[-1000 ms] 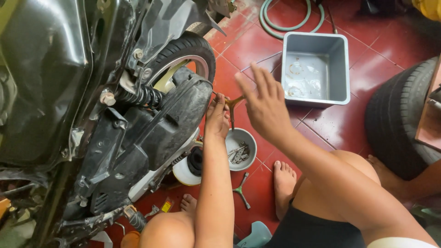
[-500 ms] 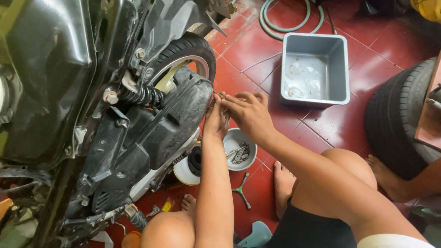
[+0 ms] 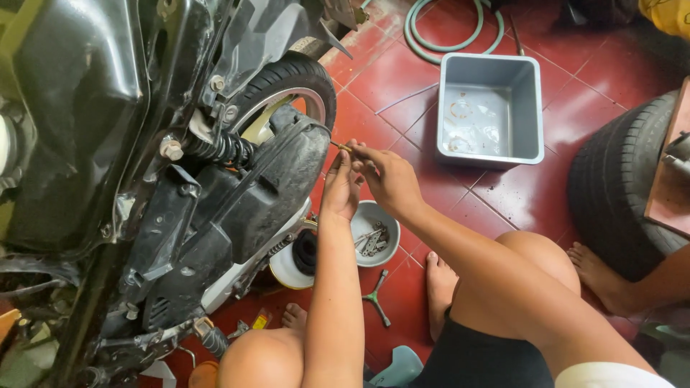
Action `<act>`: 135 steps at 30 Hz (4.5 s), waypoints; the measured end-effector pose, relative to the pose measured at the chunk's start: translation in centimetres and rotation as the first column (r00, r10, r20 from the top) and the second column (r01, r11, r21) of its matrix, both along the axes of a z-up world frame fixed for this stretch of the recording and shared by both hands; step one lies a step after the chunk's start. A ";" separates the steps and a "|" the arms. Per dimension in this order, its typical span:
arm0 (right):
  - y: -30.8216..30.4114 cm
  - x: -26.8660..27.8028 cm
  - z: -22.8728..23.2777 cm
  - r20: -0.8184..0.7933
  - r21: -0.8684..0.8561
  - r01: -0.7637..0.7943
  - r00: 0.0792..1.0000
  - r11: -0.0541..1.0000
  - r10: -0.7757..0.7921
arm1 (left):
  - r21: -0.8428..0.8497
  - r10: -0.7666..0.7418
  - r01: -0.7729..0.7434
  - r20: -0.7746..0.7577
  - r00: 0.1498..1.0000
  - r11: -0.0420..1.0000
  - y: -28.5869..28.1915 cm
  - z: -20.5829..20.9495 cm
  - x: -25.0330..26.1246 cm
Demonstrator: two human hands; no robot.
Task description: The person works on a motorcycle, first using a screwdriver to remove screws from the rear wheel area and placing them in a bowl. Then the person moves to the fuel tank and manipulates a white plastic component attached to the tank.
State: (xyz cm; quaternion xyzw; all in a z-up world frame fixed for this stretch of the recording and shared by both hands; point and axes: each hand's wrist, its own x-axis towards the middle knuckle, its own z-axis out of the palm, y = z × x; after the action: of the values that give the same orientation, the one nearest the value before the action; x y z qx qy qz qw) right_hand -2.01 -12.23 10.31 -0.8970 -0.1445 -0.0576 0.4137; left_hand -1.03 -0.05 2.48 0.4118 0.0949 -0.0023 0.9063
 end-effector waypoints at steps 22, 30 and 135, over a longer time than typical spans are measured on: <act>0.2 0.6 0.4 -0.229 -0.093 -0.005 0.973 0.996 -0.017 | 0.012 -0.074 0.076 -0.131 0.989 0.997 -0.9 0.3 -2.1; -1.3 0.2 -0.6 0.052 -0.246 -0.181 0.979 0.952 0.199 | -0.084 0.002 0.002 0.042 0.999 0.996 -0.4 -1.2 -1.0; 0.3 1.0 2.7 -0.193 0.058 -0.183 0.963 0.981 0.191 | 0.027 0.108 -0.107 -0.032 0.994 0.994 0.5 0.8 -0.1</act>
State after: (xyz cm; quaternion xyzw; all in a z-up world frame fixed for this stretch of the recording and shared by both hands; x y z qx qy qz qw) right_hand -1.05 -11.88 13.04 -0.8722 -0.1855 0.0680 0.4474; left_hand -1.16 0.46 3.28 0.4175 0.1320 0.0411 0.8981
